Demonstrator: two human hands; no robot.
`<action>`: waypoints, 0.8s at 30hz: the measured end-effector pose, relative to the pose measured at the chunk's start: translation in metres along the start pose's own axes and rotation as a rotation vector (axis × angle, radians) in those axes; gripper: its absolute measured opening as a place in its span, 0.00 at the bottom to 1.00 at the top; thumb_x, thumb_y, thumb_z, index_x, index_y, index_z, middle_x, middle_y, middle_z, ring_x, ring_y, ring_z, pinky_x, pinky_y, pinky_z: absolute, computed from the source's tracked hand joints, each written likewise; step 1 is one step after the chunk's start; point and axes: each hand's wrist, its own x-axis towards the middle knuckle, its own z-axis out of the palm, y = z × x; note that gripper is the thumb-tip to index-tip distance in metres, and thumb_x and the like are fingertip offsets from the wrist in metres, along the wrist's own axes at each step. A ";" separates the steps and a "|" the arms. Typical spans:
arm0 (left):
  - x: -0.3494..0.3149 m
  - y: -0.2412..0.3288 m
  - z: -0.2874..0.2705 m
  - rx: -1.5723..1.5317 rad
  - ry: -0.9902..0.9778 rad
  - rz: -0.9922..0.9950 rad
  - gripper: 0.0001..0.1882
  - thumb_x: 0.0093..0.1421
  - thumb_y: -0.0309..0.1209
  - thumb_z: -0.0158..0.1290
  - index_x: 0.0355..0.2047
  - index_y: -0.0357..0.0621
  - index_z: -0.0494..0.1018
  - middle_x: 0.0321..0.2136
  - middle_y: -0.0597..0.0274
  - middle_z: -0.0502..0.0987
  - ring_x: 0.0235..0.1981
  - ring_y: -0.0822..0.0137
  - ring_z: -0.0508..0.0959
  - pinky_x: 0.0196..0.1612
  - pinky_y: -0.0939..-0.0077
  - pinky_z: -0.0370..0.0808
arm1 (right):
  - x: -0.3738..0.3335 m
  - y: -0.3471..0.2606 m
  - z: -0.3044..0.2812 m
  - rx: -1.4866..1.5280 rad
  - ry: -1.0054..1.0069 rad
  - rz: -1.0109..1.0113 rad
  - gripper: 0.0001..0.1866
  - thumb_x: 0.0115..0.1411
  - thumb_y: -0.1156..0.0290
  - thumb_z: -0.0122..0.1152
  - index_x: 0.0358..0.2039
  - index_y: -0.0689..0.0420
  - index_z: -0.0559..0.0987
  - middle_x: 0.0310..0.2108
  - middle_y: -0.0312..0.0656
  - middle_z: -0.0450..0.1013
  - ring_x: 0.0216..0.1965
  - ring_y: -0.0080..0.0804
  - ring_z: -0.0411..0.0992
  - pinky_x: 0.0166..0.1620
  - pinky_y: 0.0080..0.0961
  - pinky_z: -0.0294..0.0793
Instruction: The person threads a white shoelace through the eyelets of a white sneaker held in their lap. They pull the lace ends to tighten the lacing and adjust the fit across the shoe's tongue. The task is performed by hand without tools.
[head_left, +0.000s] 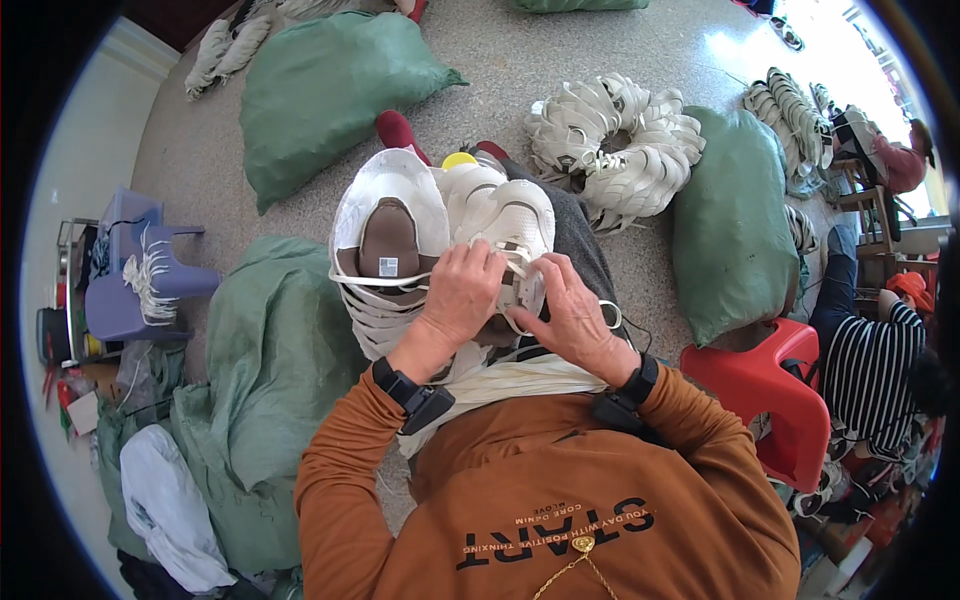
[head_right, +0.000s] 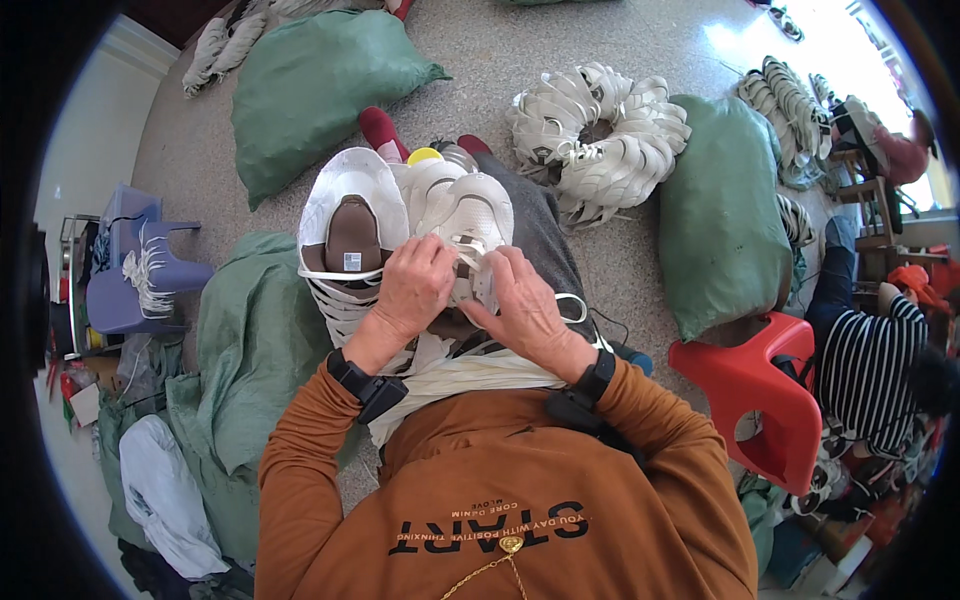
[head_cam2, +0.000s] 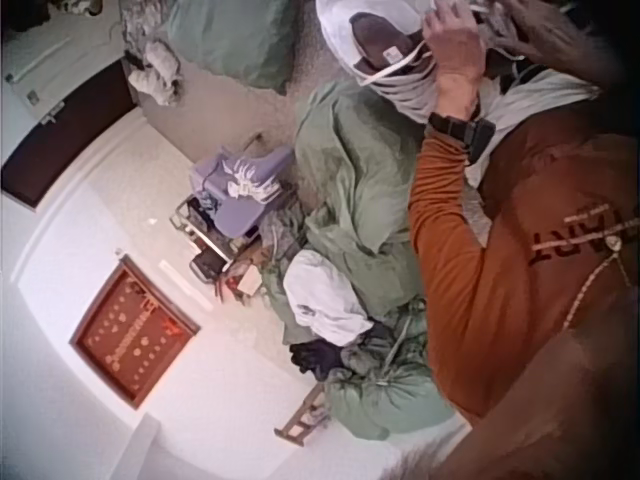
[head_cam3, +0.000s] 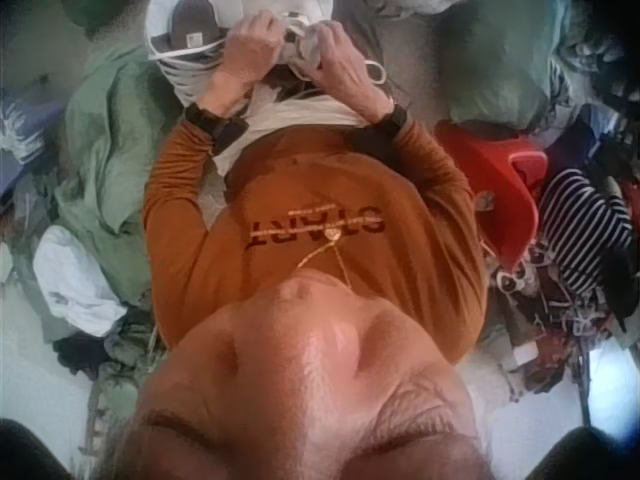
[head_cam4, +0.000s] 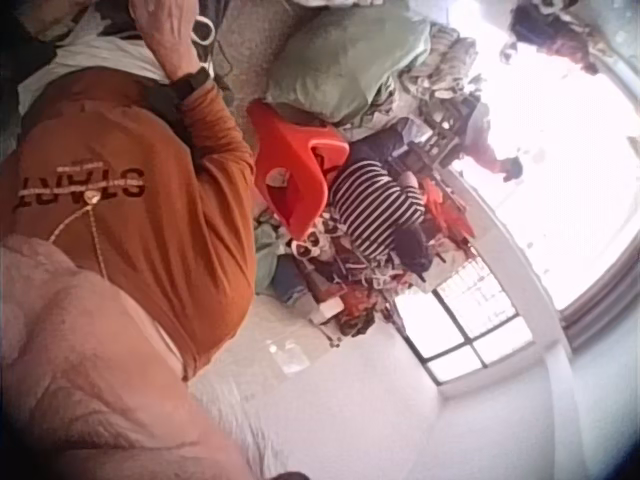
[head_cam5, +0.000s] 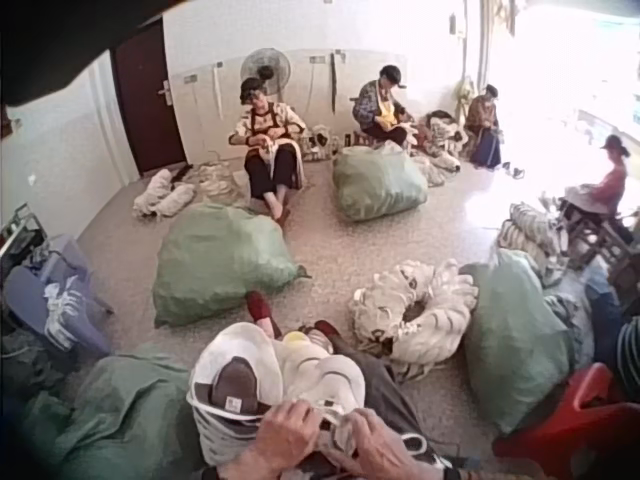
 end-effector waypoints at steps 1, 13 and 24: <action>0.001 -0.003 -0.001 -0.028 0.007 -0.024 0.14 0.49 0.23 0.59 0.38 0.41 0.74 0.36 0.55 0.75 0.37 0.54 0.78 0.41 0.63 0.76 | 0.000 -0.002 0.004 0.013 0.006 0.038 0.34 0.52 0.66 0.71 0.55 0.63 0.66 0.51 0.57 0.66 0.47 0.59 0.71 0.49 0.43 0.75; -0.005 -0.005 -0.017 -0.309 0.131 -0.083 0.09 0.54 0.20 0.59 0.37 0.41 0.76 0.32 0.55 0.76 0.31 0.52 0.79 0.35 0.63 0.77 | 0.004 0.016 0.018 0.190 0.059 0.081 0.30 0.52 0.77 0.61 0.57 0.62 0.66 0.45 0.54 0.69 0.43 0.58 0.72 0.46 0.44 0.74; -0.025 -0.047 -0.055 -0.026 -0.013 0.183 0.17 0.55 0.18 0.55 0.46 0.41 0.76 0.32 0.57 0.76 0.30 0.54 0.80 0.32 0.64 0.77 | 0.000 0.020 0.014 0.173 0.054 0.015 0.28 0.54 0.76 0.61 0.57 0.62 0.68 0.46 0.53 0.69 0.40 0.52 0.74 0.45 0.40 0.76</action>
